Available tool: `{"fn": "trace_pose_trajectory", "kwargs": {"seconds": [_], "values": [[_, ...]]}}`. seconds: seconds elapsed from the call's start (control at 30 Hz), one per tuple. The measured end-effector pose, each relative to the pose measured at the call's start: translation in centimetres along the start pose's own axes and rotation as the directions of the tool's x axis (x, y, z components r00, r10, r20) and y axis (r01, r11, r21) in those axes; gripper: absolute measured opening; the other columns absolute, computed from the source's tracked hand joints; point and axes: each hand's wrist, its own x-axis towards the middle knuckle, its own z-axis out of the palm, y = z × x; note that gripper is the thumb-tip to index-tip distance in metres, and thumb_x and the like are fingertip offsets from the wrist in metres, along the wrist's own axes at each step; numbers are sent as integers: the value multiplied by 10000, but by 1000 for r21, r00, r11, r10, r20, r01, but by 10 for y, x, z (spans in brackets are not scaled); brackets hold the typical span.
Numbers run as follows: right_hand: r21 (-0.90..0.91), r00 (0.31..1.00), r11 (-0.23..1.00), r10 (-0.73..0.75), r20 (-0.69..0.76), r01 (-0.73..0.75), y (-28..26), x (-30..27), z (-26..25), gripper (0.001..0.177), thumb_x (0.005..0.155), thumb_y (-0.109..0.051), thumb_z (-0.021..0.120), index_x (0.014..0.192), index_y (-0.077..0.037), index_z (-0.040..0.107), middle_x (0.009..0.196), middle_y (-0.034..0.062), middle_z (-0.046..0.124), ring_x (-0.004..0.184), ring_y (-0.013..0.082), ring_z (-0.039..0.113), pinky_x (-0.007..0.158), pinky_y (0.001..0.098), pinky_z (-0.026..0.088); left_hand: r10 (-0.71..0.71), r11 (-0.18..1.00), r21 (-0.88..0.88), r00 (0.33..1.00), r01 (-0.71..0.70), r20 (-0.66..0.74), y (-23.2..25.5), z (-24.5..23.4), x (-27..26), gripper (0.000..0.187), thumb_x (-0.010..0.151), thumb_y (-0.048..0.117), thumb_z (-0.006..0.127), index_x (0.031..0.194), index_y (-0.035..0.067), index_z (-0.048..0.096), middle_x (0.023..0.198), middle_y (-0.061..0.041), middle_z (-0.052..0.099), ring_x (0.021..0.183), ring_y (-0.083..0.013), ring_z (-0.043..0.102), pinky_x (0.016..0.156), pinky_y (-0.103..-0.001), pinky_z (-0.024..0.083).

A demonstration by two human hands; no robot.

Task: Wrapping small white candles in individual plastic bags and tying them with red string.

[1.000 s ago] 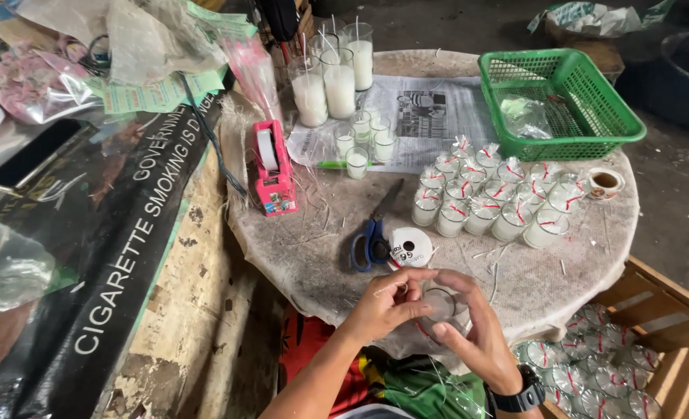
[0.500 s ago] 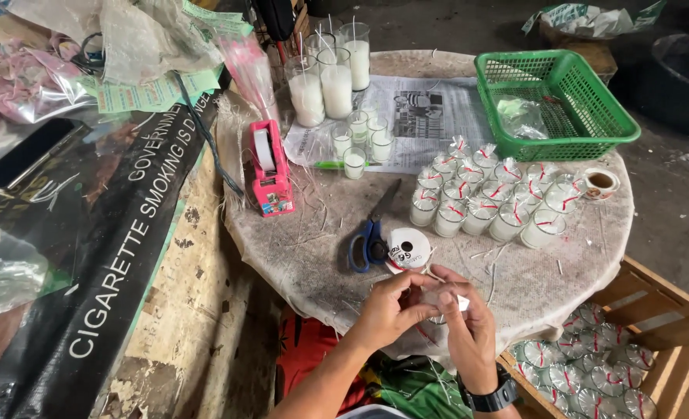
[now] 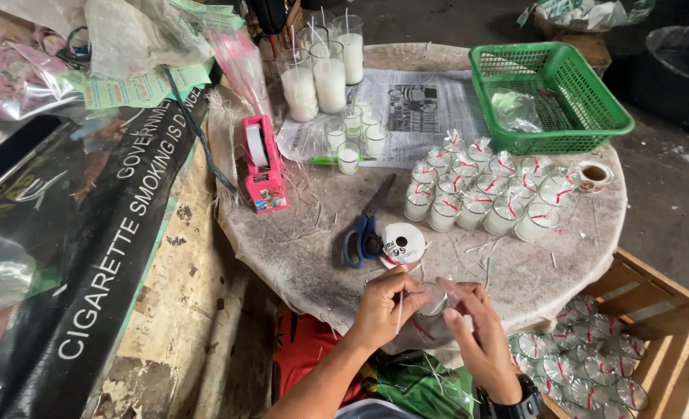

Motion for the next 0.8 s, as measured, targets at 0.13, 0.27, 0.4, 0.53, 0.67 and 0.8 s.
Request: {"fn": "trace_pose_trajectory", "kwargs": {"seconds": [0.13,0.27,0.4,0.53,0.67,0.8], "values": [[-56,1000,998,5,-17,-6,35,-4,4,343,865,-320,384,796,-33,558,624,9,341,654,126,345,600,279,333,17,1000,22,1000,-16,-6,1,5,0,149,776,94,644,705,57,519,634,-19,455,579,-123,405,529,-246,340],[-66,1000,998,-1,-14,0,22,1,-1,182,864,-288,405,898,-110,416,641,11,310,556,117,327,512,263,281,50,999,-5,999,-50,-12,6,4,2,132,803,124,610,719,74,520,630,-14,467,562,-112,406,814,-333,421],[-287,993,954,-58,104,86,10,3,-9,449,816,-369,420,1215,-176,492,785,37,469,563,187,520,608,273,405,6,1000,2,1000,-6,-5,7,4,0,149,784,70,624,693,58,506,631,-30,478,575,-124,415,542,-256,358],[-353,979,914,-202,35,201,14,4,-4,330,796,-228,529,1112,-145,576,743,30,476,652,174,527,595,297,415,44,998,-33,999,-44,-1,13,0,2,161,811,111,585,686,70,492,643,-35,537,560,-125,468,985,-408,370],[-244,983,957,-177,-53,159,16,2,0,149,792,-197,547,837,-73,618,677,14,453,583,140,474,522,286,362,-119,993,38,979,115,167,17,-12,1,112,813,164,574,841,57,558,808,-66,614,746,-176,591,649,-271,451],[-213,982,962,-182,-38,170,11,4,1,149,788,-170,558,813,-48,639,654,26,443,559,133,460,504,269,351,-242,961,167,963,221,119,15,-7,0,48,766,113,577,787,70,569,775,-44,622,664,-171,571,564,-287,420]]}}
